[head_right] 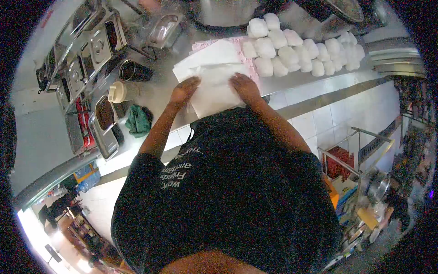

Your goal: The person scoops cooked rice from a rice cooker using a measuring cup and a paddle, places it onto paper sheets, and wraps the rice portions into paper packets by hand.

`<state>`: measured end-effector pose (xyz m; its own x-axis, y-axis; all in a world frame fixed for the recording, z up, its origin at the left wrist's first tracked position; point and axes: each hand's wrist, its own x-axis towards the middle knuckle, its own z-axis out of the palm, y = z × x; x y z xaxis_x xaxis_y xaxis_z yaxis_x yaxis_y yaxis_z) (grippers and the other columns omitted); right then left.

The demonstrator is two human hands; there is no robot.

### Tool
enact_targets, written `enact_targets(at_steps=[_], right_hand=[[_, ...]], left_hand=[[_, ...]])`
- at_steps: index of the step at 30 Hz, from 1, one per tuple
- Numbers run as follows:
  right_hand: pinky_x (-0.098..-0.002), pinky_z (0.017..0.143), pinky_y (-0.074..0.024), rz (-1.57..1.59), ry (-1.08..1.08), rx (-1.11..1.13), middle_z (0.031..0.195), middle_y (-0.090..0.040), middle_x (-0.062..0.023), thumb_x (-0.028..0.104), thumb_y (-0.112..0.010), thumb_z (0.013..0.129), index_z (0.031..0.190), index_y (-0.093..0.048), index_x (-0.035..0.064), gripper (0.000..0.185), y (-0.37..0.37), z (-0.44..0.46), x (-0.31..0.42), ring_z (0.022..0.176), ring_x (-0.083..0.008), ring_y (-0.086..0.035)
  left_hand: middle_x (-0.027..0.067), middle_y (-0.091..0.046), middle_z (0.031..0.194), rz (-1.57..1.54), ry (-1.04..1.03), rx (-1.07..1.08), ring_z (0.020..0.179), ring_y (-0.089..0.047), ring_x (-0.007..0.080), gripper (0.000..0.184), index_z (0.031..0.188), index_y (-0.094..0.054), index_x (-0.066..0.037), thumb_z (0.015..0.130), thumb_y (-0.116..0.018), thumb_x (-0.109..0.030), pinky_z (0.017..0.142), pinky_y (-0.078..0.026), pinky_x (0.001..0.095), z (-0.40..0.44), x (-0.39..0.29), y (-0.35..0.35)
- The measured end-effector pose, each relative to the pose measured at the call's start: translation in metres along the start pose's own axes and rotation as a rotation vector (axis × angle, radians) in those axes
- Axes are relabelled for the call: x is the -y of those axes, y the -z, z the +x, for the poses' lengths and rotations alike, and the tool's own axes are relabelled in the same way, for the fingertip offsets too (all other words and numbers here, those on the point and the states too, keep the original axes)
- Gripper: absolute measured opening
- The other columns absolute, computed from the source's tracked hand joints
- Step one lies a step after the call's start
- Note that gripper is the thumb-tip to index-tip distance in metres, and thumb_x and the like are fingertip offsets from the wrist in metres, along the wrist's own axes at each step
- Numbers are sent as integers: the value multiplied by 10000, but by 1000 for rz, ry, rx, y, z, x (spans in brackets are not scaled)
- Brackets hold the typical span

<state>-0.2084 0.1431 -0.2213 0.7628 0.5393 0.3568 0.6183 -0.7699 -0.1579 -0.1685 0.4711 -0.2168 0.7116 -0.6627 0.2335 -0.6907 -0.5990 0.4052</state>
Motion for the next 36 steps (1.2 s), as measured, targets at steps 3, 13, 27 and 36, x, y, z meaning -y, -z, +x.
enact_targets(at_steps=[3,13,27,36], right_hand=[[-402,863,-508,71,-226,70,1109,-655,-114,189,-595,880,1156,-588,86,294,-4,-5,1,1043,-300,-616],[-446,711,-516,-259,-424,261,856,-655,-144,219,-625,829,930,-632,44,202,6,109,5,823,-315,-649],[-426,709,-540,87,-341,322,835,-658,-175,104,-558,811,927,-617,15,158,6,78,19,813,-334,-650],[-420,749,-518,447,-511,78,873,-666,-202,99,-569,785,925,-637,-12,191,20,94,38,771,-332,-654]], left_hand=[[91,-613,1235,7,34,-33,1161,-569,261,309,1222,-601,-97,919,-540,-114,1002,-455,378,-2,-5,-2],[119,-652,856,229,-127,-74,857,-627,324,256,1006,-682,-104,823,-660,-282,809,-500,427,89,21,24],[230,-590,1099,7,464,154,956,-610,412,717,1402,-404,-133,756,-698,-237,770,-533,461,80,-65,29],[269,-397,1275,106,346,-84,1184,-360,460,723,1341,-379,11,704,-708,-86,1017,-335,510,76,-63,-42]])
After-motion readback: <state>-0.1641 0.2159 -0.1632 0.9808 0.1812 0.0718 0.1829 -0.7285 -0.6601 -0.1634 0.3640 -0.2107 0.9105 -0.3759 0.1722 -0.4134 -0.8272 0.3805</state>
